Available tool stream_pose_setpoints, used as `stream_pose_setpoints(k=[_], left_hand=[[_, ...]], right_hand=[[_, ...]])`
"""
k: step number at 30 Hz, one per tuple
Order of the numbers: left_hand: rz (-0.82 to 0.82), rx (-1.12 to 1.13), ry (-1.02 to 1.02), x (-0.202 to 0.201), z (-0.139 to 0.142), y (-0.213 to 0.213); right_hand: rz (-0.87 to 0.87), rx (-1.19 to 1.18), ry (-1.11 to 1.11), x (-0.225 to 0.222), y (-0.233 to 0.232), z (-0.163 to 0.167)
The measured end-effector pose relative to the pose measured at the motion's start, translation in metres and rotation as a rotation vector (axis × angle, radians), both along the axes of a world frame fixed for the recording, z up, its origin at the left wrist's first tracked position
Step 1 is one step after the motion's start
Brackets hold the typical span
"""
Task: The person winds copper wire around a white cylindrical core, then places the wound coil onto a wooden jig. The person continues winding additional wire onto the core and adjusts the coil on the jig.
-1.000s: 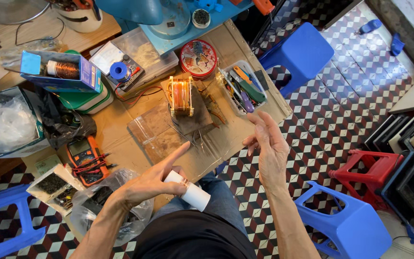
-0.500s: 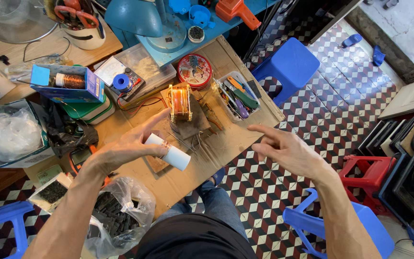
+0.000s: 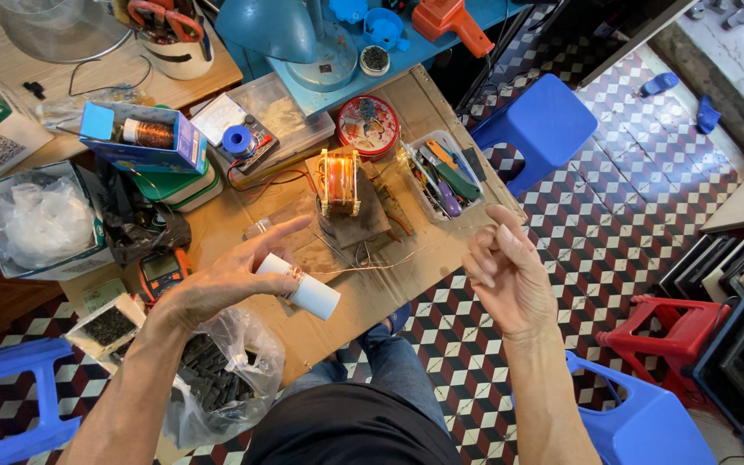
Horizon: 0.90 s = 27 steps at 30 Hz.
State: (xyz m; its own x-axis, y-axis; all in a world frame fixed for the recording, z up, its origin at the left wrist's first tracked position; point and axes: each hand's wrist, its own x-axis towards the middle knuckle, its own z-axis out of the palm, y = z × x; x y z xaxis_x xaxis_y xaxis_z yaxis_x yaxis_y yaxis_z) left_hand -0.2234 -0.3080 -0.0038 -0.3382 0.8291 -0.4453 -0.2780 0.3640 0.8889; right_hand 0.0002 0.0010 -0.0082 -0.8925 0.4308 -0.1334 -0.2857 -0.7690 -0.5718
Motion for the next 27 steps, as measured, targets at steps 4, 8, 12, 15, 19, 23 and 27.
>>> stream_pose_setpoints(k=[4, 8, 12, 15, 19, 23, 27], left_hand=[[0.008, 0.042, -0.008, 0.005, 0.003, -0.007], [-0.008, 0.048, 0.036, 0.015, 0.008, -0.004], [-0.099, 0.009, 0.309, 0.022, 0.021, 0.001], [-0.160, 0.003, 0.382, 0.027, 0.036, 0.007], [-0.243, -0.070, 0.481, 0.031, 0.058, 0.014], [-0.303, -0.034, 0.649, 0.031, 0.077, 0.014], [-0.307, 0.021, 0.835, 0.029, 0.083, 0.011]], right_hand=[[0.016, 0.104, -0.033, -0.007, 0.000, 0.012], [-0.037, 0.660, -0.343, -0.015, -0.015, 0.034], [-0.293, 1.362, -0.572, -0.011, -0.050, 0.056], [-0.247, 1.242, -0.384, -0.004, -0.074, 0.065], [0.123, 1.417, -0.706, -0.019, -0.079, 0.064], [0.272, 1.819, -0.058, -0.045, -0.083, 0.061], [0.530, 1.819, -0.174, -0.066, -0.089, 0.066]])
